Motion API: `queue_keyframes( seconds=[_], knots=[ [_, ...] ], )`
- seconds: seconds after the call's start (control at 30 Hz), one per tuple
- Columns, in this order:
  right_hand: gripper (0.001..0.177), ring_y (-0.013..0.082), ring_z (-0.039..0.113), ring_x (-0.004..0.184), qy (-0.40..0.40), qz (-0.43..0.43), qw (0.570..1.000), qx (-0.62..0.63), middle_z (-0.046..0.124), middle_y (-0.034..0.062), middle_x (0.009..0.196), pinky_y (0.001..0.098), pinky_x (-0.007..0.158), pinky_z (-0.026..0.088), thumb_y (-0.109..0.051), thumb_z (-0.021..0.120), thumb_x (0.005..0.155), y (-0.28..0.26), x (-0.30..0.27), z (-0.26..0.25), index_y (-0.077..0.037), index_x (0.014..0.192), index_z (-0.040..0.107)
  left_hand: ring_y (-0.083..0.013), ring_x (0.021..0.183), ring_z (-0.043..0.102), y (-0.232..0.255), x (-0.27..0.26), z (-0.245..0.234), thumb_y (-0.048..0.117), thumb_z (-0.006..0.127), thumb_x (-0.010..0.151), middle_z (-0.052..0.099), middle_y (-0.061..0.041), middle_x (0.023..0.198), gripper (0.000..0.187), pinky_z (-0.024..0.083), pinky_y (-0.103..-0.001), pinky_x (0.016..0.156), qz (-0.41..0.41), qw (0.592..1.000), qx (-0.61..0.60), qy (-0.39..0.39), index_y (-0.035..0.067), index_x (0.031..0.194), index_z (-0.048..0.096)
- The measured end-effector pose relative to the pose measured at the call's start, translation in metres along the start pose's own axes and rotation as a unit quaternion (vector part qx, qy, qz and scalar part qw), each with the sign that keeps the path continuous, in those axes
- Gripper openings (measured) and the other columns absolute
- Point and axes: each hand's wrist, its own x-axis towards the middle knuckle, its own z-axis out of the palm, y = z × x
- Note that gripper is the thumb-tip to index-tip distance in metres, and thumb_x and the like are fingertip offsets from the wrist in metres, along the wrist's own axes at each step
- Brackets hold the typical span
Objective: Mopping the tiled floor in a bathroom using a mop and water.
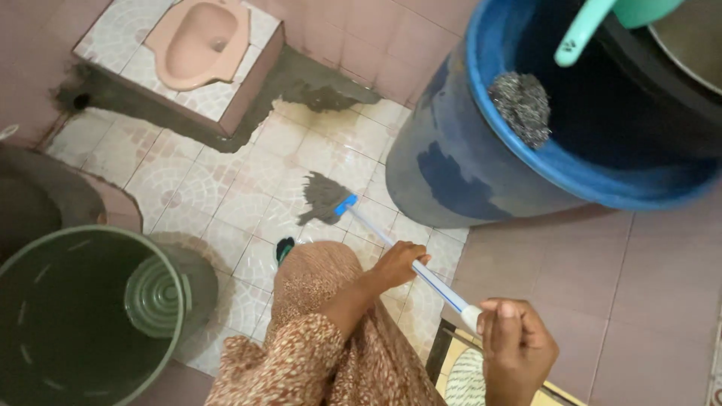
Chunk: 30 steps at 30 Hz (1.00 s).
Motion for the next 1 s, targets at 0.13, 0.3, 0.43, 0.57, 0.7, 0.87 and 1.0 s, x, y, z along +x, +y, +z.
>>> queue_keyframes(
  seconds=[0.13, 0.3, 0.43, 0.57, 0.7, 0.87, 1.0],
  knots=[
    [0.024, 0.0051, 0.044, 0.053, 0.071, 0.067, 0.994, -0.04, 0.054, 0.0, 0.062, 0.0233, 0.049, 0.032, -0.01, 0.054, 0.105, 0.033, -0.015, 0.007, 0.007, 0.094, 0.068, -0.0418, 0.083, 0.063, -0.03, 0.026, 0.01, 0.015, 0.067, 0.095, 0.066, -0.018, 0.078, 0.021, 0.049, -0.052, 0.078, 0.06, 0.998, 0.012, -0.028, 0.004, 0.079, 0.06],
    [0.023, 0.004, 0.049, 0.053, 0.093, 0.021, 0.967, -0.236, 0.061, -0.0002, 0.061, 0.021, 0.05, 0.036, -0.018, 0.06, 0.1, 0.079, -0.011, 0.064, -0.003, 0.092, 0.076, -0.0381, 0.083, 0.062, -0.094, 0.07, -0.026, 0.015, 0.068, 0.094, 0.063, -0.014, 0.077, 0.02, 0.048, -0.05, 0.081, 0.142, 0.986, 0.069, -0.056, 0.005, 0.08, 0.059],
    [0.024, 0.0042, 0.051, 0.045, 0.1, 0.061, 0.951, -0.287, 0.068, 0.0009, 0.061, 0.0232, 0.044, 0.033, -0.019, 0.06, 0.097, 0.113, 0.029, 0.111, -0.004, 0.09, 0.078, -0.0372, 0.083, 0.062, -0.148, 0.123, -0.058, 0.014, 0.07, 0.091, 0.063, -0.015, 0.077, 0.018, 0.05, -0.049, 0.085, 0.145, 0.979, 0.083, -0.117, 0.005, 0.08, 0.059],
    [0.025, 0.0041, 0.047, 0.043, 0.12, -0.004, 0.967, -0.225, 0.065, 0.0054, 0.062, 0.0228, 0.041, 0.037, -0.015, 0.056, 0.103, 0.149, 0.082, 0.138, -0.003, 0.086, 0.07, -0.0357, 0.09, 0.064, -0.181, 0.167, -0.08, 0.007, 0.07, 0.08, 0.066, -0.014, 0.081, 0.009, 0.05, -0.047, 0.086, 0.167, 0.98, 0.091, -0.062, 0.007, 0.074, 0.063],
    [0.019, 0.0098, 0.051, 0.049, 0.143, -0.111, 0.983, -0.041, 0.063, 0.0078, 0.072, 0.0283, 0.044, 0.049, -0.009, 0.054, 0.11, 0.15, 0.131, 0.124, -0.002, 0.096, 0.065, -0.0316, 0.098, 0.064, -0.173, 0.185, -0.085, -0.008, 0.062, 0.074, 0.069, -0.01, 0.086, 0.019, 0.048, -0.043, 0.096, 0.08, 0.986, 0.139, -0.051, 0.009, 0.079, 0.067],
    [0.026, 0.0079, 0.041, 0.046, 0.145, -0.035, 0.986, 0.072, 0.051, 0.0002, 0.058, 0.0306, 0.052, 0.044, -0.013, 0.056, 0.115, 0.123, 0.145, 0.111, -0.001, 0.096, 0.068, -0.033, 0.101, 0.063, -0.171, 0.162, -0.083, -0.007, 0.065, 0.072, 0.07, -0.012, 0.092, 0.018, 0.044, -0.043, 0.096, 0.029, 0.992, 0.123, -0.006, 0.008, 0.081, 0.068],
    [0.024, 0.0081, 0.035, 0.04, 0.132, 0.01, 0.988, 0.078, 0.048, 0.0017, 0.055, 0.0302, 0.046, 0.04, -0.015, 0.057, 0.11, 0.137, 0.134, 0.113, -0.001, 0.093, 0.066, -0.0318, 0.105, 0.063, -0.177, 0.125, -0.107, -0.007, 0.067, 0.074, 0.071, -0.012, 0.092, 0.017, 0.044, -0.042, 0.102, -0.022, 0.983, 0.18, -0.022, 0.008, 0.083, 0.07]
  ],
)
